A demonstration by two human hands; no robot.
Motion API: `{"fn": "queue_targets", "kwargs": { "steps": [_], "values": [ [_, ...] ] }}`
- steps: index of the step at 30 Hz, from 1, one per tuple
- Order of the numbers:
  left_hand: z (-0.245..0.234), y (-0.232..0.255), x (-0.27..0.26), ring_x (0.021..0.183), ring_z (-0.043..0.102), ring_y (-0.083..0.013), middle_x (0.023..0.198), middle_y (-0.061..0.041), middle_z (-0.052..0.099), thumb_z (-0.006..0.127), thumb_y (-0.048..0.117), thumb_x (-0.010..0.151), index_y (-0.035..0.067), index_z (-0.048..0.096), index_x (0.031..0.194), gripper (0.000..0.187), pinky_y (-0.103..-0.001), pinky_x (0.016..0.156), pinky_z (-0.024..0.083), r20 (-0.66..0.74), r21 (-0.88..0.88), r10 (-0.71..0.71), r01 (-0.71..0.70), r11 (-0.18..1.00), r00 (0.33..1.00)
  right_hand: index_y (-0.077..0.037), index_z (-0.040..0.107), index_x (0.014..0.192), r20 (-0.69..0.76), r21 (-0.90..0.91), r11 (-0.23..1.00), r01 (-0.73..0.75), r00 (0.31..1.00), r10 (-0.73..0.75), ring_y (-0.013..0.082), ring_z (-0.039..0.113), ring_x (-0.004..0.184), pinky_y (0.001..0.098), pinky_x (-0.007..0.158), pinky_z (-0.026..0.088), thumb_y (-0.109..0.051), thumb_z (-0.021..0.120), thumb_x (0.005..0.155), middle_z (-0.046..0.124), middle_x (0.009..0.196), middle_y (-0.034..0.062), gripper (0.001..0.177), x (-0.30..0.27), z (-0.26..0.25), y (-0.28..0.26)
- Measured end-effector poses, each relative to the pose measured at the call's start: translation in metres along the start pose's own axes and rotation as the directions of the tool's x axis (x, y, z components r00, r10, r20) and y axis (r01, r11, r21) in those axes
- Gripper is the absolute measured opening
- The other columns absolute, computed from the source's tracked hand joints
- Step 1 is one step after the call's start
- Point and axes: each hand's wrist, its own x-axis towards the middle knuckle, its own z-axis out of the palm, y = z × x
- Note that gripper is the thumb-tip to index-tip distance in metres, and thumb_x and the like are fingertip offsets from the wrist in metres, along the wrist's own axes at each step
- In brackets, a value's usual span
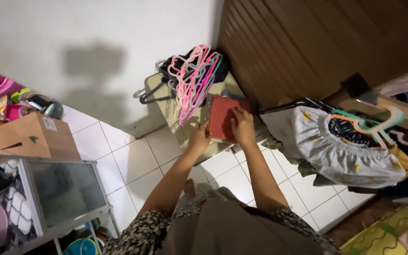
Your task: Hanging children's clothes on hangers and placing them inside a wardrobe.
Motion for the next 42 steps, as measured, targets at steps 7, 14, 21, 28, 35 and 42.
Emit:
{"fn": "queue_targets", "kwargs": {
  "steps": [7, 14, 21, 28, 35, 42],
  "values": [
    [0.007, 0.008, 0.033, 0.103, 0.063, -0.0372, 0.111, -0.015, 0.067, 0.070, 0.013, 0.086, 0.011, 0.067, 0.128, 0.043, -0.047, 0.091, 0.052, -0.015, 0.059, 0.128, -0.127, 0.990, 0.992, -0.007, 0.062, 0.140, 0.055, -0.133, 0.982, 0.131, 0.991, -0.125, 0.0410, 0.053, 0.129, 0.0492, 0.111, 0.038, -0.007, 0.065, 0.094, 0.057, 0.146, 0.0198, 0.046, 0.045, 0.029, 0.047],
    [0.013, 0.020, 0.039, 0.109, 0.062, -0.0364, 0.119, -0.015, 0.067, 0.074, 0.014, 0.083, 0.007, 0.061, 0.133, 0.052, -0.045, 0.095, 0.051, 0.104, 0.007, 0.177, -0.179, 0.984, 0.979, -0.003, 0.063, 0.130, 0.143, -0.082, 0.997, 0.002, 0.990, 0.010, 0.0454, 0.055, 0.117, 0.0472, 0.102, 0.046, -0.014, 0.071, 0.089, 0.061, 0.130, 0.0233, 0.043, 0.057, 0.014, 0.029],
    [0.025, 0.016, 0.037, 0.116, 0.059, -0.0392, 0.129, -0.018, 0.060, 0.077, 0.022, 0.081, 0.009, 0.060, 0.135, 0.058, -0.046, 0.097, 0.050, 0.105, 0.069, 0.167, -0.175, 0.982, 0.980, -0.004, 0.071, 0.108, 0.049, 0.009, 1.000, 0.026, 0.998, -0.026, 0.0432, 0.063, 0.109, 0.0476, 0.097, 0.051, -0.006, 0.067, 0.091, 0.068, 0.113, 0.0209, 0.017, 0.058, 0.016, 0.049],
    [0.028, 0.035, 0.019, 0.117, 0.059, -0.0384, 0.129, -0.016, 0.061, 0.077, 0.025, 0.082, 0.012, 0.064, 0.131, 0.053, -0.046, 0.098, 0.049, 0.120, 0.058, 0.155, -0.163, 0.985, 0.981, 0.002, 0.069, 0.114, 0.069, -0.012, 0.996, 0.083, 0.994, -0.082, 0.0462, 0.062, 0.105, 0.0498, 0.094, 0.050, 0.002, 0.054, 0.089, 0.066, 0.112, 0.0276, 0.029, 0.059, 0.048, 0.105],
    [0.030, 0.056, -0.003, 0.121, 0.061, -0.0354, 0.136, -0.015, 0.062, 0.069, 0.036, 0.091, 0.014, 0.058, 0.141, 0.055, -0.045, 0.106, 0.048, 0.170, -0.082, 0.060, -0.046, 0.996, 0.984, -0.004, 0.073, 0.097, 0.235, -0.275, 0.961, 0.033, 0.971, 0.034, 0.0421, 0.062, 0.108, 0.0508, 0.100, 0.047, -0.015, 0.065, 0.089, 0.070, 0.107, 0.0209, 0.016, 0.043, 0.013, 0.062],
    [0.087, 0.015, -0.001, 0.141, 0.047, -0.0317, 0.159, -0.020, 0.047, 0.055, 0.041, 0.117, 0.001, 0.039, 0.161, 0.061, -0.044, 0.115, 0.038, -0.074, -0.653, -0.103, 0.030, 0.757, 0.992, -0.003, 0.073, 0.095, 0.188, -0.010, 0.951, 0.308, 0.935, -0.301, 0.0418, 0.062, 0.096, 0.0500, 0.086, 0.050, -0.021, 0.076, 0.082, 0.071, 0.099, 0.0159, 0.023, -0.004, -0.067, -0.053]
  ]
}}
